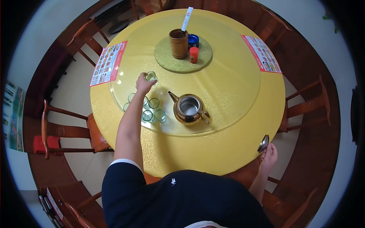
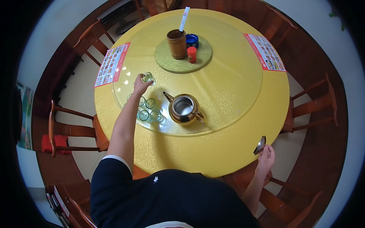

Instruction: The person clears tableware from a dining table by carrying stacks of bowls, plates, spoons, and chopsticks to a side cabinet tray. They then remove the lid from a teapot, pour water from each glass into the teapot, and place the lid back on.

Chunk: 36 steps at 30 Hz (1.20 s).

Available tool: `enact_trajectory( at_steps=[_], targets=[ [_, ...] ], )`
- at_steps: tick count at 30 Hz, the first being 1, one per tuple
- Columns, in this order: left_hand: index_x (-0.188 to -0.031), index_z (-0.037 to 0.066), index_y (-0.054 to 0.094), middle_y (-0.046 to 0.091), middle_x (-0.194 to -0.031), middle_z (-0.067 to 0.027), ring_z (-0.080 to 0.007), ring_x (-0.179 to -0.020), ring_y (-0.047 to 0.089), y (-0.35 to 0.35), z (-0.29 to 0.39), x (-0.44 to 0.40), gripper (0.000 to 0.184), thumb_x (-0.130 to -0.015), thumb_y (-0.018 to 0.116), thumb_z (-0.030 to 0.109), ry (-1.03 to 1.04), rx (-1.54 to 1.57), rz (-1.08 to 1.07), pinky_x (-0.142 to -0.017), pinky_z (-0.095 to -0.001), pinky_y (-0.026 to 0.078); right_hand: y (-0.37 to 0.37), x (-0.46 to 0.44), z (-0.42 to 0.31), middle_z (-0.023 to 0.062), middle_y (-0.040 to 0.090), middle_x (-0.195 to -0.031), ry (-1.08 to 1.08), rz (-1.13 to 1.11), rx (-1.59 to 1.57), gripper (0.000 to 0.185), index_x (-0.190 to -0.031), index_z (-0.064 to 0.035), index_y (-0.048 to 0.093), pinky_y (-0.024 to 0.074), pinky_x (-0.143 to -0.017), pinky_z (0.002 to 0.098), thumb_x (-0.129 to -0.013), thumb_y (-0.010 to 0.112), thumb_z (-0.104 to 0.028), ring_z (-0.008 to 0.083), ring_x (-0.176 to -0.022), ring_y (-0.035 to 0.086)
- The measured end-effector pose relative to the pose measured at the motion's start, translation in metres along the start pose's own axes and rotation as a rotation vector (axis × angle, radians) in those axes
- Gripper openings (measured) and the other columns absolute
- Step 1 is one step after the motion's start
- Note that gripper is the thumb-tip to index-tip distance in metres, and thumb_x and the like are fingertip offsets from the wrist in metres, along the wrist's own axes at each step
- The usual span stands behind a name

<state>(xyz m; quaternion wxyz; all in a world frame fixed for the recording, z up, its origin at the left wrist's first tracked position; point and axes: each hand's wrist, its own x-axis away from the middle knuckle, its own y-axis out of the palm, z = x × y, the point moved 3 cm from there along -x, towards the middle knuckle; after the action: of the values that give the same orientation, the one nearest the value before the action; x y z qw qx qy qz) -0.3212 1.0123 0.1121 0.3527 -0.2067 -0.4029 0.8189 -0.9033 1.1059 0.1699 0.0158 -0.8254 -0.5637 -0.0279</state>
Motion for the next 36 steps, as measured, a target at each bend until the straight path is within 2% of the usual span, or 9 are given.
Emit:
enact_trajectory(
  at_steps=[6,9,12,15,18,22,27,31,36],
  targets=[
    [-0.104,0.001,0.04,0.051,-0.1,-0.0176,-0.025,-0.091,0.051,-0.052,0.011,0.034,0.064,-0.055,0.07,0.028,0.174,0.364,0.135,-0.078,-0.0331,0.04,0.002,-0.007,0.0,-0.0019,0.044,-0.061,-0.037,-0.074,0.009,0.012,-0.088,-0.0008,0.05,0.0214,-0.038,0.0125,-0.083,0.046,-0.011,-0.0004,-0.047,0.033],
    [-0.107,0.0,0.036,0.051,-0.098,-0.018,-0.0221,-0.088,0.051,-0.065,0.023,0.059,0.065,-0.057,0.07,0.025,0.124,0.521,0.052,-0.075,-0.0306,0.041,0.004,-0.008,0.002,-0.0017,0.045,-0.062,-0.065,-0.094,-0.022,0.013,-0.088,-0.0007,0.05,0.0218,-0.038,0.0126,-0.083,0.046,-0.011,-0.0003,-0.047,0.033],
    [-0.107,0.0,0.035,0.051,-0.096,-0.0171,-0.0216,-0.084,0.052,-0.062,0.036,0.079,0.063,-0.059,0.07,0.022,0.242,0.565,0.032,-0.071,-0.0295,0.043,0.005,-0.008,0.006,-0.0024,0.042,-0.062,-0.049,-0.127,-0.042,0.013,-0.088,-0.0019,0.05,0.0227,-0.039,0.0125,-0.083,0.045,-0.013,0.0003,-0.047,0.032],
    [-0.107,0.001,0.035,0.051,-0.094,-0.0156,-0.0198,-0.084,0.053,-0.051,0.059,0.111,0.06,-0.061,0.069,0.016,0.301,0.733,-0.122,-0.07,-0.0272,0.044,0.003,-0.002,0.007,-0.0025,0.042,-0.062,-0.061,-0.154,-0.085,0.013,-0.089,-0.0019,0.05,0.0223,-0.038,0.0128,-0.083,0.046,-0.013,0.0004,-0.046,0.032],
    [-0.108,0.004,0.037,0.052,-0.091,-0.0138,-0.0196,-0.082,0.053,-0.026,0.065,0.131,0.06,-0.06,0.07,0.02,0.282,0.763,-0.179,-0.07,-0.0275,0.044,-0.004,0.001,0.004,-0.0016,0.045,-0.062,-0.066,-0.149,-0.093,0.012,-0.088,-0.0008,0.05,0.0214,-0.037,0.0133,-0.082,0.048,-0.011,-0.0003,-0.047,0.033],
    [-0.11,0.006,0.039,0.05,-0.095,-0.0141,-0.0224,-0.088,0.05,-0.014,0.081,0.158,0.065,-0.057,0.072,0.024,0.224,0.617,-0.193,-0.076,-0.0309,0.041,-0.019,0.003,0.004,-0.0021,0.043,-0.061,-0.081,-0.111,-0.091,0.014,-0.089,-0.0011,0.05,0.0211,-0.037,0.0132,-0.082,0.047,-0.013,0.0,-0.046,0.032],
    [-0.11,0.004,0.041,0.049,-0.096,-0.0137,-0.0222,-0.094,0.046,-0.004,0.093,0.168,0.065,-0.056,0.072,0.023,0.375,0.474,-0.161,-0.08,-0.0321,0.038,-0.034,0.006,0.006,-0.0028,0.042,-0.061,-0.089,-0.074,-0.098,0.014,-0.089,-0.0018,0.05,0.0205,-0.037,0.0131,-0.082,0.047,-0.014,0.0002,-0.045,0.031],
    [-0.106,0.004,0.045,0.05,-0.092,-0.0168,-0.0273,-0.089,0.05,-0.001,0.098,0.17,0.06,-0.055,0.07,0.022,0.471,0.309,-0.119,-0.078,-0.0342,0.04,-0.04,0.009,0.006,-0.0028,0.042,-0.061,-0.076,-0.059,-0.098,0.013,-0.089,-0.0019,0.051,0.0204,-0.037,0.013,-0.082,0.047,-0.013,0.0,-0.045,0.031],
    [-0.106,0.012,0.048,0.049,-0.089,-0.0158,-0.0295,-0.088,0.049,-0.002,0.104,0.173,0.058,-0.055,0.069,0.027,0.469,0.193,-0.128,-0.078,-0.0356,0.04,-0.046,0.008,0.01,-0.0029,0.042,-0.061,-0.082,-0.042,-0.095,0.013,-0.088,-0.0019,0.051,0.0202,-0.037,0.0129,-0.082,0.047,-0.013,0.0,-0.044,0.031]
  ],
)
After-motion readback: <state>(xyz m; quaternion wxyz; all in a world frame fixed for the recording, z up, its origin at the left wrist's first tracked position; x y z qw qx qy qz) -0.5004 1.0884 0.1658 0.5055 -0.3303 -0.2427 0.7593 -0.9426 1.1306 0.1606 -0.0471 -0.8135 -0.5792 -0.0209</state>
